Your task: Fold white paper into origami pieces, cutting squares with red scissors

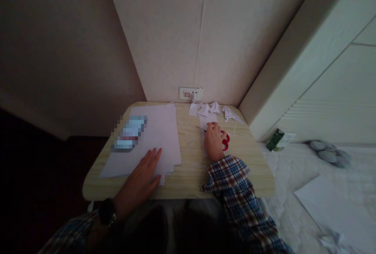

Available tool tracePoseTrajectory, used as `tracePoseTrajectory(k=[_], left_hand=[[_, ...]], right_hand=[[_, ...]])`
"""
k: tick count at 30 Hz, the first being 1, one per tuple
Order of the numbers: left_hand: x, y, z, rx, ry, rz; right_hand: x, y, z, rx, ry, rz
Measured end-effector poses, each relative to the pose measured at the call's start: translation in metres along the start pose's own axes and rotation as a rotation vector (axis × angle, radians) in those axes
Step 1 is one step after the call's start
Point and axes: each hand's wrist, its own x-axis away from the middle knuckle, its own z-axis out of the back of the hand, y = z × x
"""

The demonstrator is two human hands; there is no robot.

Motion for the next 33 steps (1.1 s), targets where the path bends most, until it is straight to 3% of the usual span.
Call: tracePoseTrajectory(k=[6,10,13,18,23,28,33], left_hand=[[-0.005,0.014,-0.003,-0.088,0.019,0.055],[-0.006,0.016,-0.003,-0.112,0.013,0.043],[-0.004,0.014,0.005,-0.056,-0.058,0.046],[0.0,0.006,0.029,0.043,-0.096,0.049],[-0.006,-0.005,0.066,0.302,-0.034,0.039],[-0.016,-0.009,0.1,0.478,0.148,0.097],[-0.019,-0.01,0.118,0.63,0.268,0.096]], right_hand=[[0.004,-0.009,0.007,-0.046,-0.009,0.038],[0.012,-0.034,0.009,-0.208,-0.167,0.277],[0.021,-0.055,0.004,-0.32,-0.299,0.469],[0.027,-0.069,0.003,-0.462,-0.35,0.624],[0.021,-0.062,0.028,-0.655,-0.27,0.633],[0.024,-0.058,0.06,-0.793,-0.247,0.663],[0.03,-0.057,0.085,-0.824,-0.19,0.499]])
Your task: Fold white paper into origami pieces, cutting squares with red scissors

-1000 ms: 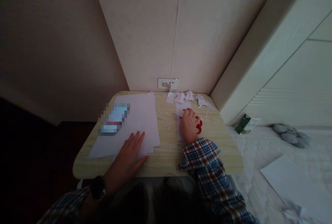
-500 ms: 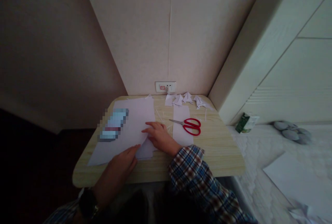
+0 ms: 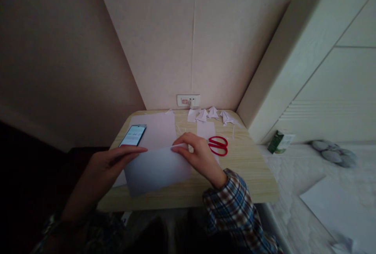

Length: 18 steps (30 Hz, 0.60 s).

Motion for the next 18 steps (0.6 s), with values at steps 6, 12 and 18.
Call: tracePoseTrajectory(k=[6,12,18], left_hand=[[-0.002,0.007,0.005,0.225,0.061,0.062],[-0.003,0.015,0.001,0.1,-0.032,-0.016],[-0.005,0.033,-0.01,0.031,-0.113,-0.117]], right_hand=[[0.005,-0.02,0.018,-0.071,0.081,-0.13],[0.007,-0.036,0.017,-0.007,0.069,-0.084],[0.009,-0.045,-0.003,0.013,0.026,-0.019]])
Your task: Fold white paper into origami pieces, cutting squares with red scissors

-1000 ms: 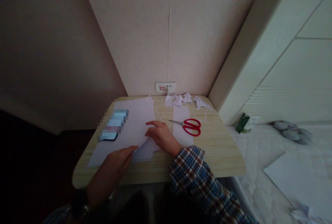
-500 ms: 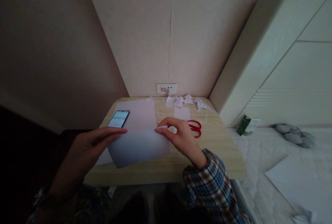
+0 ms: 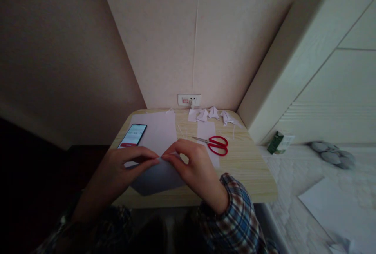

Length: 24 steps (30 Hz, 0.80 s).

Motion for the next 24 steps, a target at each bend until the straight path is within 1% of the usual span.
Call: tracePoseTrajectory(k=[3,7,11,14,16,22,24], left_hand=[[-0.001,0.003,-0.005,-0.002,-0.009,-0.03],[-0.001,0.004,-0.005,0.019,0.018,-0.011],[-0.001,0.007,-0.002,0.04,0.07,0.022],[-0.002,0.011,0.0,0.073,0.078,0.028],[-0.002,0.014,0.0,0.094,0.072,0.026],[-0.003,0.02,-0.003,0.148,0.057,0.037],[-0.004,0.022,-0.005,0.166,0.058,0.038]], right_hand=[[0.001,-0.003,-0.002,0.004,0.02,-0.006],[0.002,-0.005,0.008,-0.007,0.095,-0.04],[0.006,-0.006,0.018,-0.184,0.152,-0.118],[0.008,-0.007,0.021,-0.298,0.179,-0.131],[0.007,-0.008,0.021,-0.333,0.167,-0.14],[0.006,-0.015,0.017,-0.33,0.019,-0.234],[0.007,-0.017,0.015,-0.353,0.016,-0.274]])
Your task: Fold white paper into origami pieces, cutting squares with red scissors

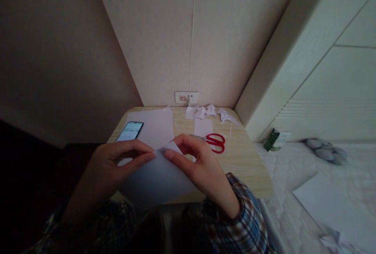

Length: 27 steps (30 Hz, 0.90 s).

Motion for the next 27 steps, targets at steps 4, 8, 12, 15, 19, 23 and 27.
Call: tracePoseTrajectory(k=[4,8,12,15,19,23,27], left_hand=[[-0.002,0.002,-0.002,0.022,-0.005,0.008],[-0.001,-0.003,0.0,0.053,-0.045,0.062],[0.001,-0.012,0.005,0.059,-0.059,0.085],[0.001,-0.017,0.009,0.052,-0.053,0.086],[0.001,-0.023,0.015,0.026,-0.047,0.08],[0.001,-0.033,0.023,0.002,-0.018,0.102],[0.002,-0.042,0.031,-0.002,0.18,0.185]], right_hand=[[0.001,0.001,-0.002,-0.07,0.031,-0.034],[0.002,0.004,0.004,-0.134,0.082,-0.05],[0.005,0.005,0.015,-0.184,0.174,-0.083],[0.008,0.005,0.022,-0.191,0.26,-0.112],[0.01,0.005,0.028,-0.168,0.345,-0.117],[0.01,0.009,0.036,-0.161,0.425,-0.083],[0.011,0.012,0.043,-0.109,0.475,-0.041]])
